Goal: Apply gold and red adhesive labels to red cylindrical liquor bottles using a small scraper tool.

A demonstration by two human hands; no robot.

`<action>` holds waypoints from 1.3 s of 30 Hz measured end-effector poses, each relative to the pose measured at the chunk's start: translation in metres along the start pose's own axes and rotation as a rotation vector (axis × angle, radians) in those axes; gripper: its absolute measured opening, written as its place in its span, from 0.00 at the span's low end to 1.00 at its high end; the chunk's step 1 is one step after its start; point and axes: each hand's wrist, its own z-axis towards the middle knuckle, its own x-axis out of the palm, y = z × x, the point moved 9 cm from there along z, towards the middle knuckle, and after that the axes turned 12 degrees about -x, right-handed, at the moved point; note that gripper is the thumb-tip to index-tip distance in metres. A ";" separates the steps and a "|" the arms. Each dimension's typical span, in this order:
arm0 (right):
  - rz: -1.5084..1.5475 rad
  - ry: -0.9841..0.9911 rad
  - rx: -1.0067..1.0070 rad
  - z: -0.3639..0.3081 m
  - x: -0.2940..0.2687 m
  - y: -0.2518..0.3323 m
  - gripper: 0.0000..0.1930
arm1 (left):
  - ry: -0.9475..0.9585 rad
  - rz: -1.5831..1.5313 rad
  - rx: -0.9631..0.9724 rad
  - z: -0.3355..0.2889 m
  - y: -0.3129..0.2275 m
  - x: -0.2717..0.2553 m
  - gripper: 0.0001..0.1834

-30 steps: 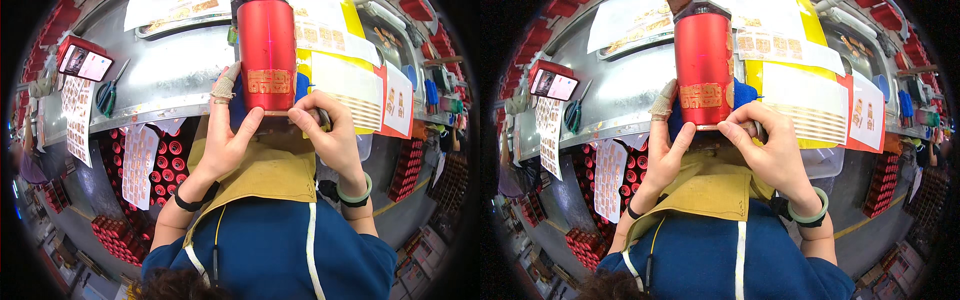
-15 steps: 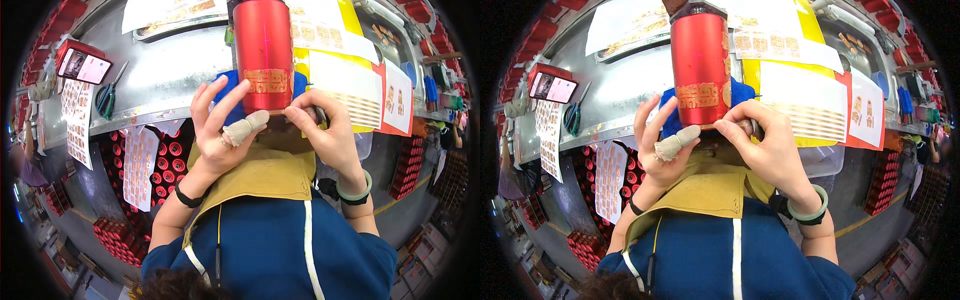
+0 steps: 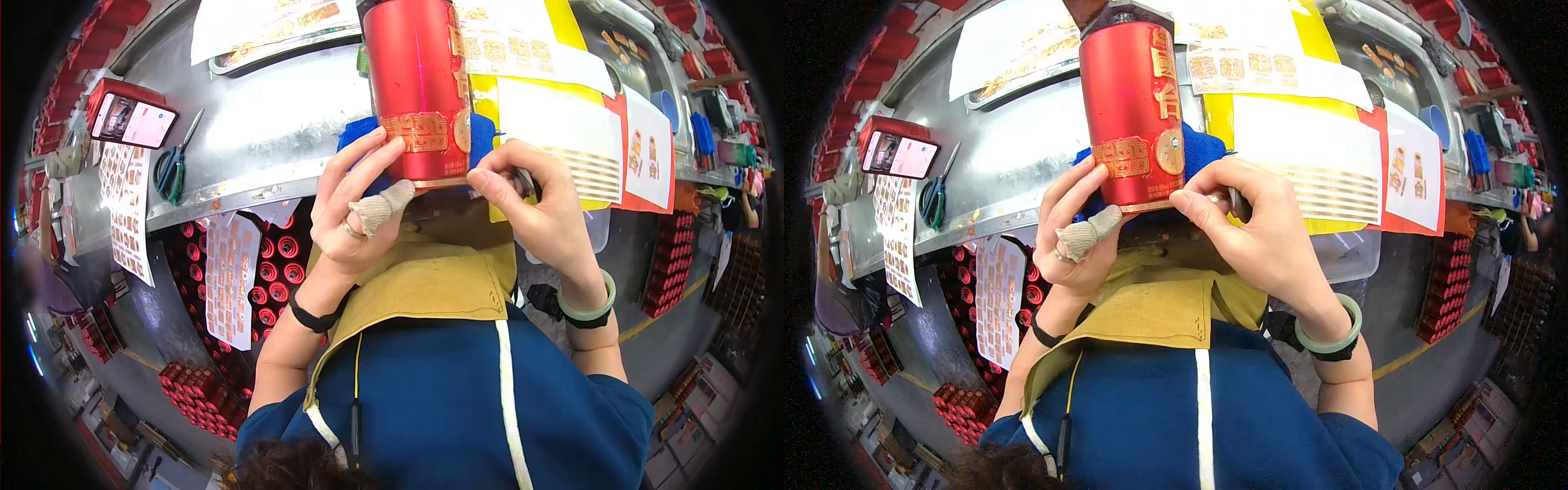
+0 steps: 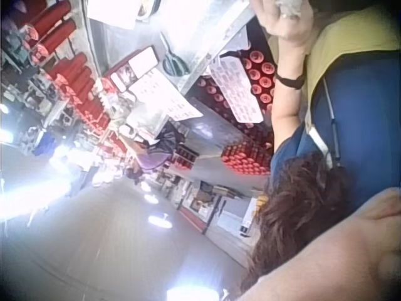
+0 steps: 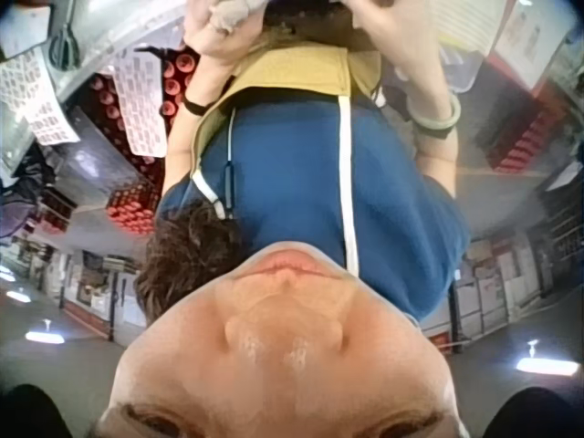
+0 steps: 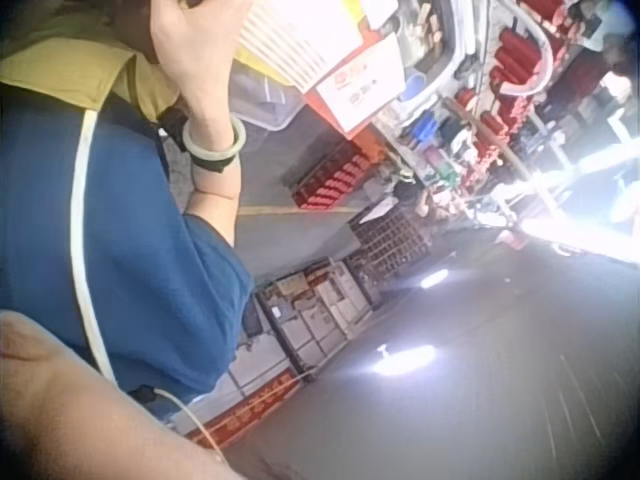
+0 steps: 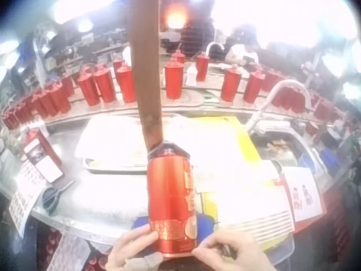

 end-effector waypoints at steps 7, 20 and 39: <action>0.001 -0.002 0.021 -0.001 -0.003 -0.006 0.09 | 0.100 0.042 0.109 0.010 -0.019 0.005 0.14; -0.008 -0.004 0.020 -0.002 -0.003 -0.006 0.10 | 0.067 0.144 0.114 0.008 -0.030 0.008 0.27; -0.001 0.001 0.006 -0.002 -0.008 -0.011 0.11 | 0.046 0.238 0.117 0.008 -0.035 0.009 0.12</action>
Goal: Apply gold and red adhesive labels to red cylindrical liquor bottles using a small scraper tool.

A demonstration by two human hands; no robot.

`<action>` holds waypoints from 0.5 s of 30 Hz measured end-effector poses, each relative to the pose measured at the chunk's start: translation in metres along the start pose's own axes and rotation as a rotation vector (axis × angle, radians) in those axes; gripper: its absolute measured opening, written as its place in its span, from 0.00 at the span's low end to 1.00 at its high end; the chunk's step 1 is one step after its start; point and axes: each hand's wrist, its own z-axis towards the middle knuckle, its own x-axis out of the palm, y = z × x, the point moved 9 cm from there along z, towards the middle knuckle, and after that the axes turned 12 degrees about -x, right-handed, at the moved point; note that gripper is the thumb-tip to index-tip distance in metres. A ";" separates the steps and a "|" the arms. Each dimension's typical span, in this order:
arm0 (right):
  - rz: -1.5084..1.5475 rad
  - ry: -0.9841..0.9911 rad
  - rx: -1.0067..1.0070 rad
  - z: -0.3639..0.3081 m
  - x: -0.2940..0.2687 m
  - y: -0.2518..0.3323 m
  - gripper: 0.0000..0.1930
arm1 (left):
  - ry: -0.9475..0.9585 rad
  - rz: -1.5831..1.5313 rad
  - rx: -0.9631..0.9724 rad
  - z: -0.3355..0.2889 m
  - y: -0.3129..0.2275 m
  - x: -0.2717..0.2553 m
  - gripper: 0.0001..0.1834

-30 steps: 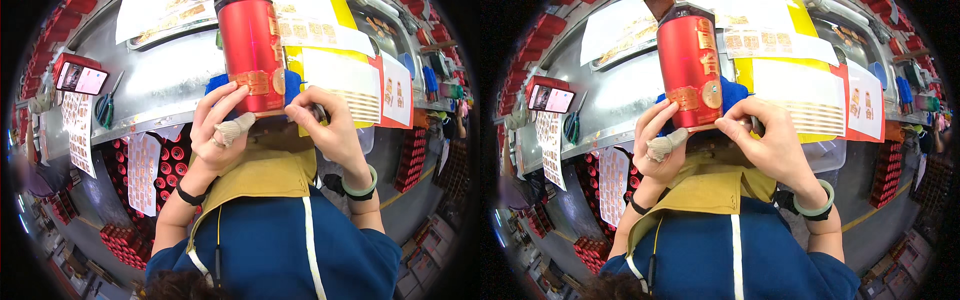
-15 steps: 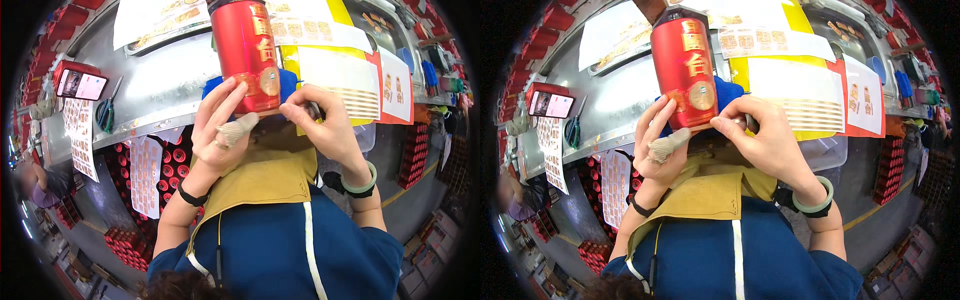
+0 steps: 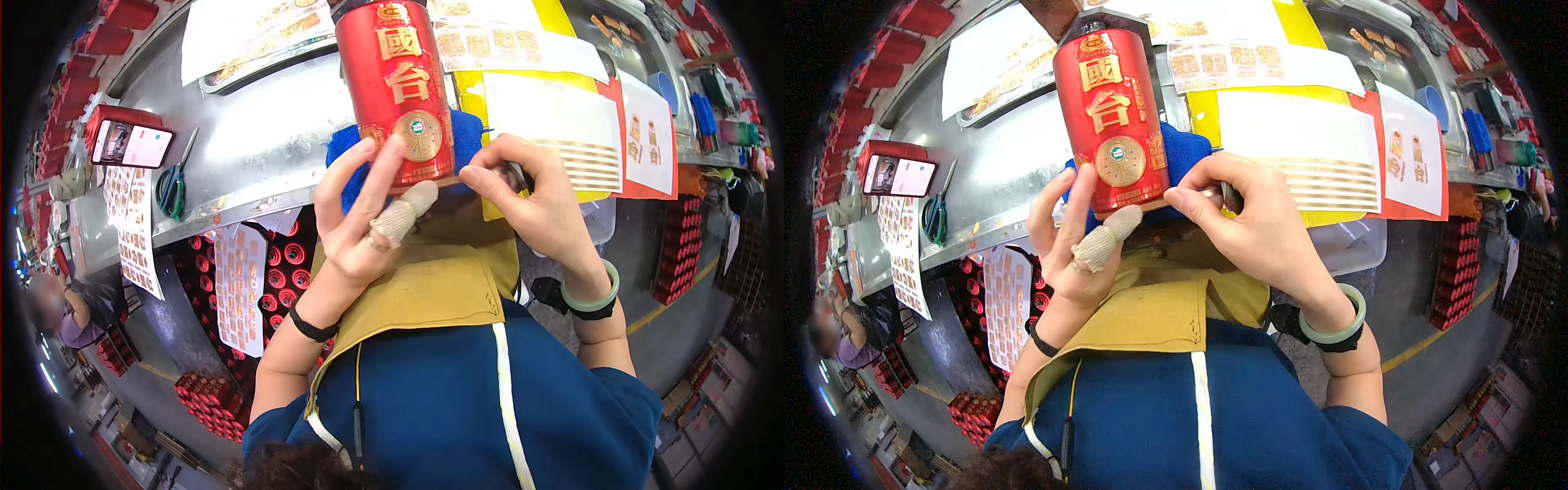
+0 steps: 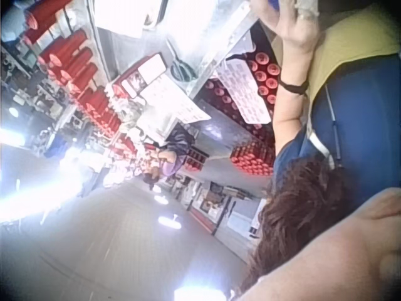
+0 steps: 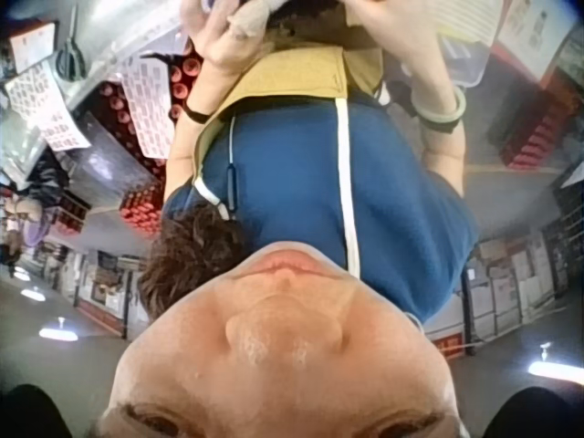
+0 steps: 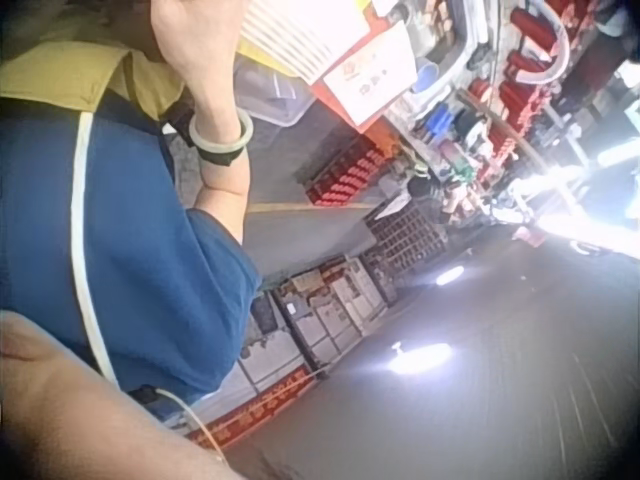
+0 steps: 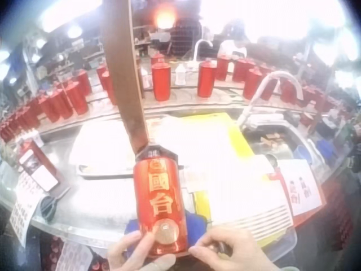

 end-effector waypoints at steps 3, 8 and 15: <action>0.022 0.005 0.051 0.000 0.001 -0.001 0.11 | 0.009 -0.219 -0.073 0.006 0.012 0.005 0.13; 0.044 0.010 0.013 0.003 0.003 0.003 0.11 | -0.064 -0.259 -0.279 -0.008 0.031 0.001 0.14; 0.021 0.020 0.031 0.001 0.000 -0.001 0.11 | 0.033 0.029 -0.003 -0.011 0.008 -0.001 0.25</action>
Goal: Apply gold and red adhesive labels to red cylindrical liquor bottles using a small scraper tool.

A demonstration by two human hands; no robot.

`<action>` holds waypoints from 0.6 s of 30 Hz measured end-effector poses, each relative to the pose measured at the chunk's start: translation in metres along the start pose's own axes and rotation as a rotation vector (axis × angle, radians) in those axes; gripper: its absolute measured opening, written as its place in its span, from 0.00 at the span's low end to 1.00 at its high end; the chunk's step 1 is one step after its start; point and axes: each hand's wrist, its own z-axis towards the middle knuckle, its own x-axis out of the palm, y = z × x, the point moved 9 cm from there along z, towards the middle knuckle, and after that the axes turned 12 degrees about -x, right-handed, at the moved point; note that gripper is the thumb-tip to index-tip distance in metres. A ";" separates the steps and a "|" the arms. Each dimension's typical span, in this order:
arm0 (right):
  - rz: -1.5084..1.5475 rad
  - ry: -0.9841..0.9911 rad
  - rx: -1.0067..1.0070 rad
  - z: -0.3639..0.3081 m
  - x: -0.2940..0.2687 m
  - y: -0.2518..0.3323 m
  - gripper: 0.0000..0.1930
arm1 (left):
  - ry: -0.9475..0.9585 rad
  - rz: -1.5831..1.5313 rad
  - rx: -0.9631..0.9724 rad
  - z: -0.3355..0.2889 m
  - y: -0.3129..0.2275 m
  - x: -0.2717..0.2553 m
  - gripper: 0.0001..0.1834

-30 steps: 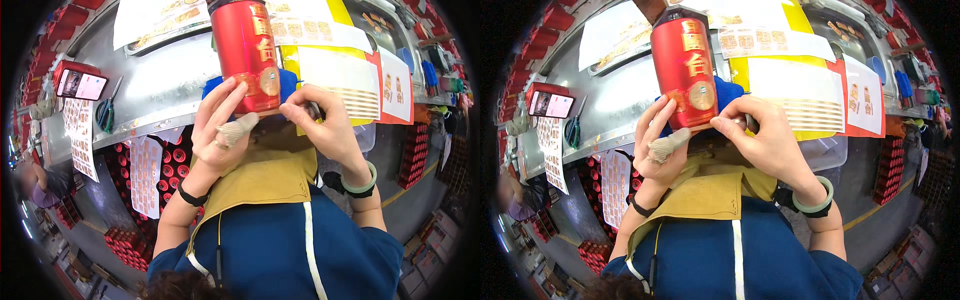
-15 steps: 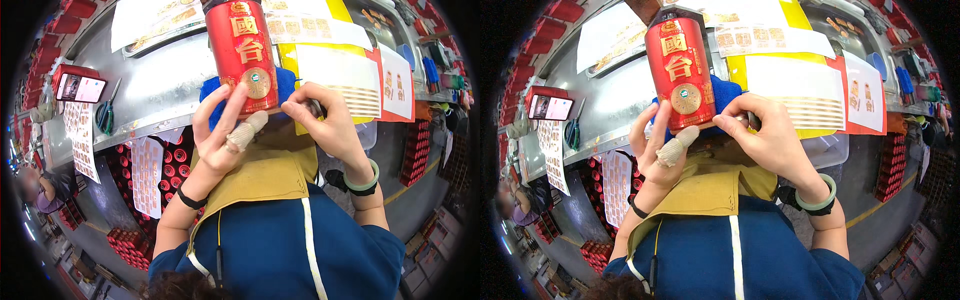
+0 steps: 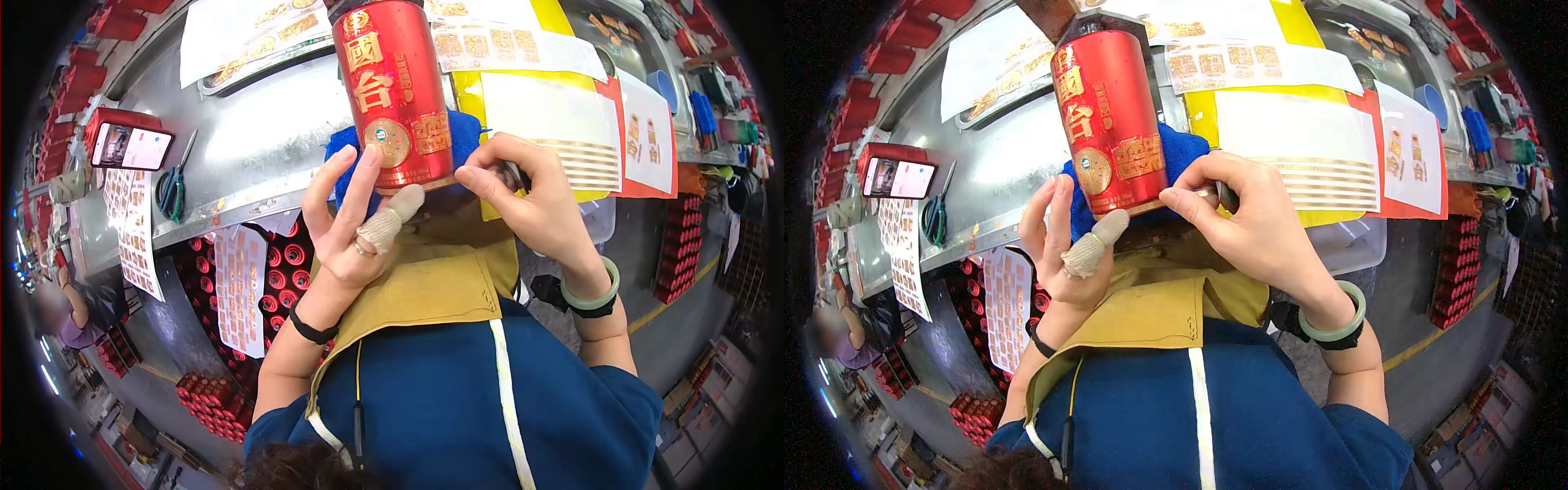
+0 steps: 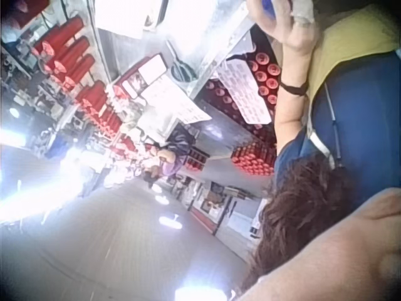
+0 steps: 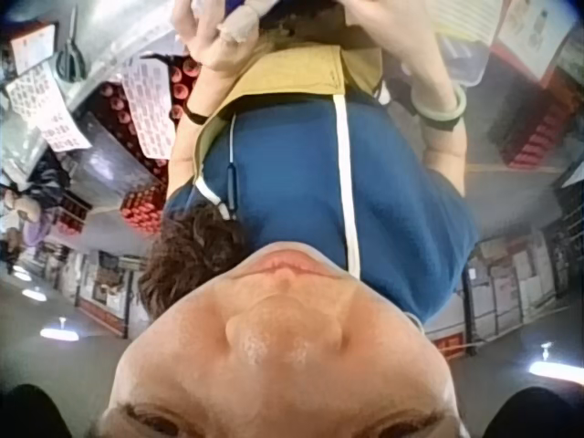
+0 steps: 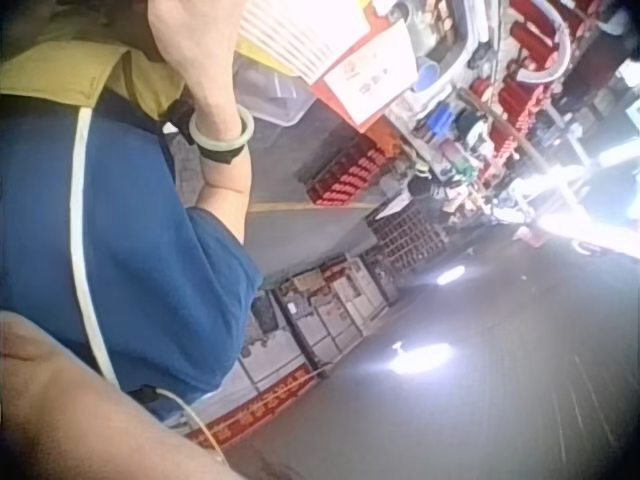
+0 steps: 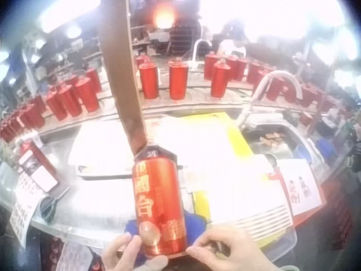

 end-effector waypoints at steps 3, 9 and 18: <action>-0.012 -0.011 -0.005 0.000 0.002 0.000 0.11 | 0.066 0.028 0.014 0.011 -0.008 0.004 0.04; 0.049 -0.006 0.009 0.001 0.007 0.005 0.11 | -0.050 -0.387 -0.220 -0.002 0.027 0.008 0.30; -0.002 0.016 -0.025 0.002 0.004 0.005 0.10 | -0.007 -0.069 -0.149 0.001 0.011 0.000 0.35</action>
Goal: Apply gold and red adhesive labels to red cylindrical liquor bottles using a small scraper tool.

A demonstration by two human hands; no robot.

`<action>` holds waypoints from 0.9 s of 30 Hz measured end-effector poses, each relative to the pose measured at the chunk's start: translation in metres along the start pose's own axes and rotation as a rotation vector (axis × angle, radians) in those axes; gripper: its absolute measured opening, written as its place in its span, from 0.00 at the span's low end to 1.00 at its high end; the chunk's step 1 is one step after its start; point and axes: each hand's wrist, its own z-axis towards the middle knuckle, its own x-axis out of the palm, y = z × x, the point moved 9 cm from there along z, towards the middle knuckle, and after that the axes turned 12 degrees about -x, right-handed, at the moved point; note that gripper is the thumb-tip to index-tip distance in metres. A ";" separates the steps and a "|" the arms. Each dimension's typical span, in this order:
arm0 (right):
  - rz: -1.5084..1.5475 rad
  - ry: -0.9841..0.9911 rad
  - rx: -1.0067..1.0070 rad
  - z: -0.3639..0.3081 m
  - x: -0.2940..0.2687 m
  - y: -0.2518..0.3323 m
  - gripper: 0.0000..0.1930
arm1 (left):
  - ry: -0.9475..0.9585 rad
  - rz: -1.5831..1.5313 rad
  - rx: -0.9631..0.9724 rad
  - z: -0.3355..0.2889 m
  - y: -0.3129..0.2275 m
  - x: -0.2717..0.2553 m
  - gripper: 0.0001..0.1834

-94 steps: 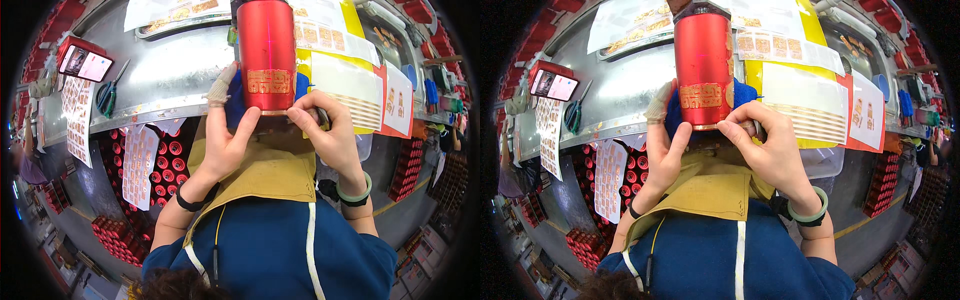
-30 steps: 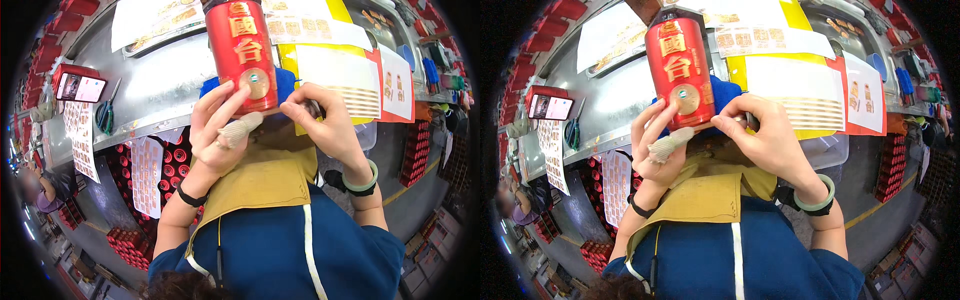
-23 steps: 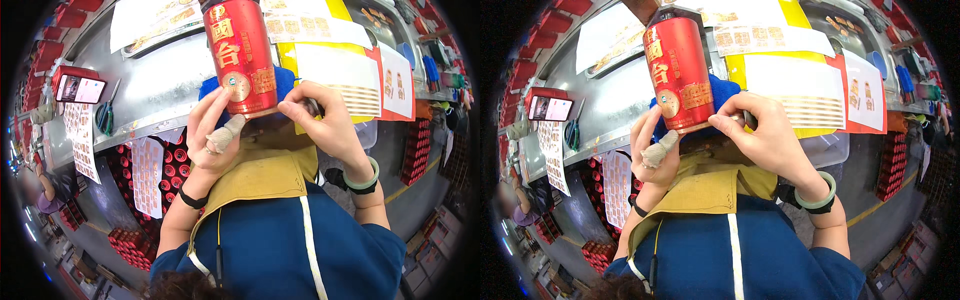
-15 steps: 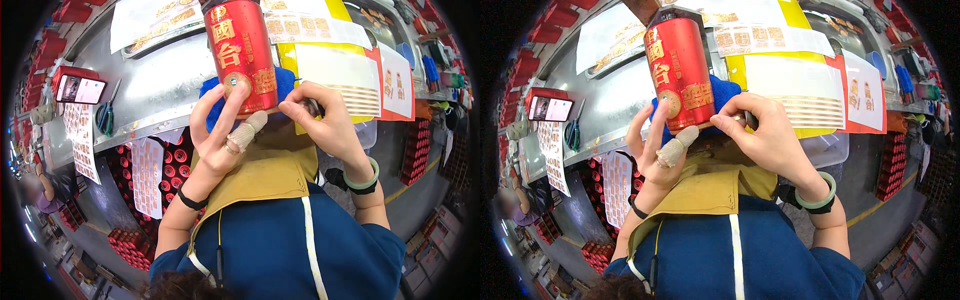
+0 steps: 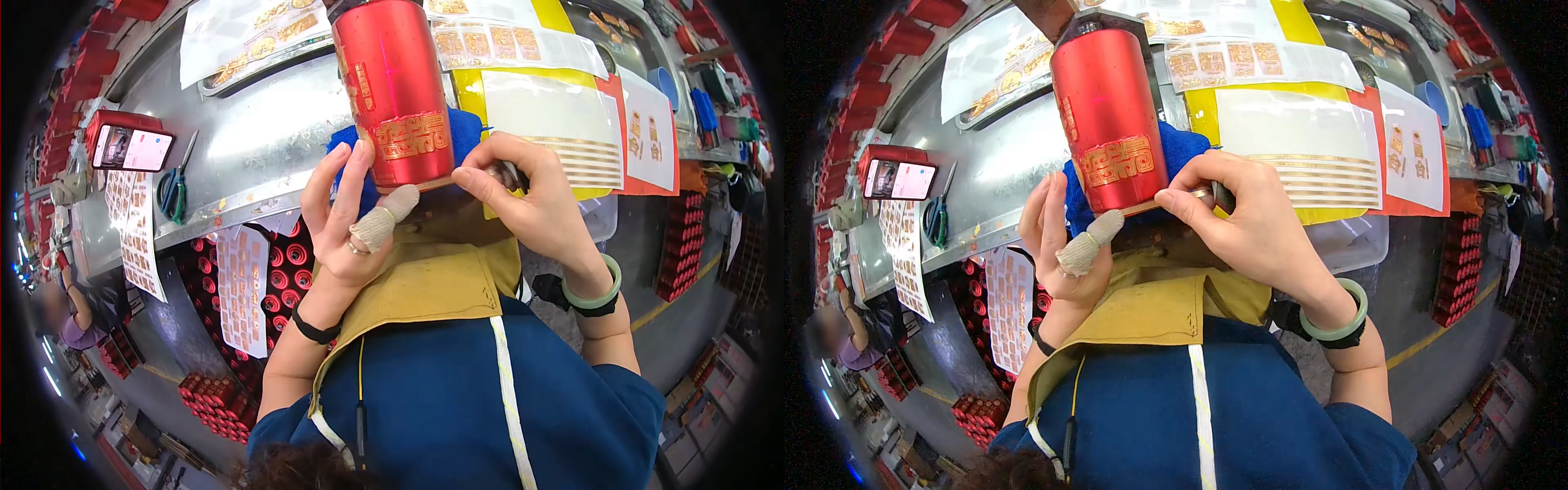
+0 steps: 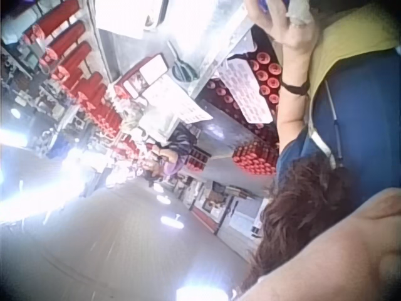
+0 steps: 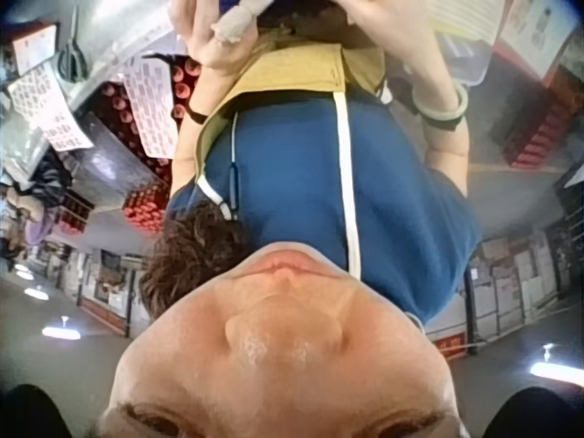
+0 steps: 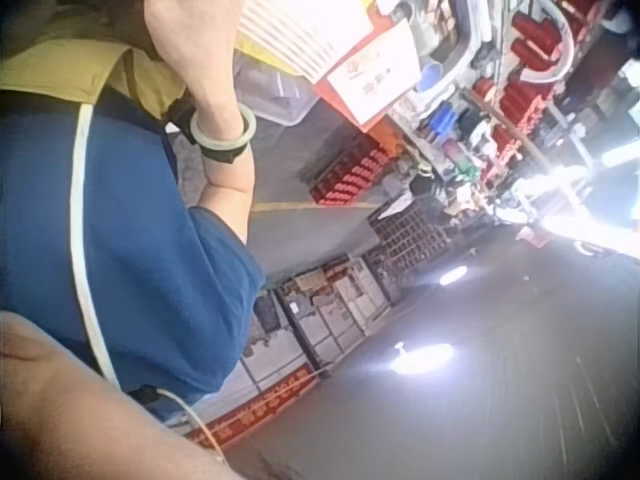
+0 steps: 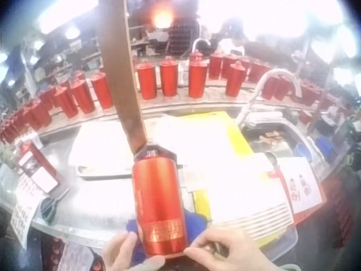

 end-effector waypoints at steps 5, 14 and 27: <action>0.013 -0.013 -0.004 -0.001 0.000 0.001 0.10 | 0.097 -0.094 0.048 0.015 -0.017 0.006 0.07; -0.002 -0.012 -0.028 -0.001 0.000 0.001 0.11 | -0.013 -0.117 0.057 -0.001 0.002 -0.001 0.19; 0.020 -0.021 0.008 -0.002 0.001 -0.004 0.12 | -0.087 -0.342 -0.145 -0.002 0.016 0.004 0.18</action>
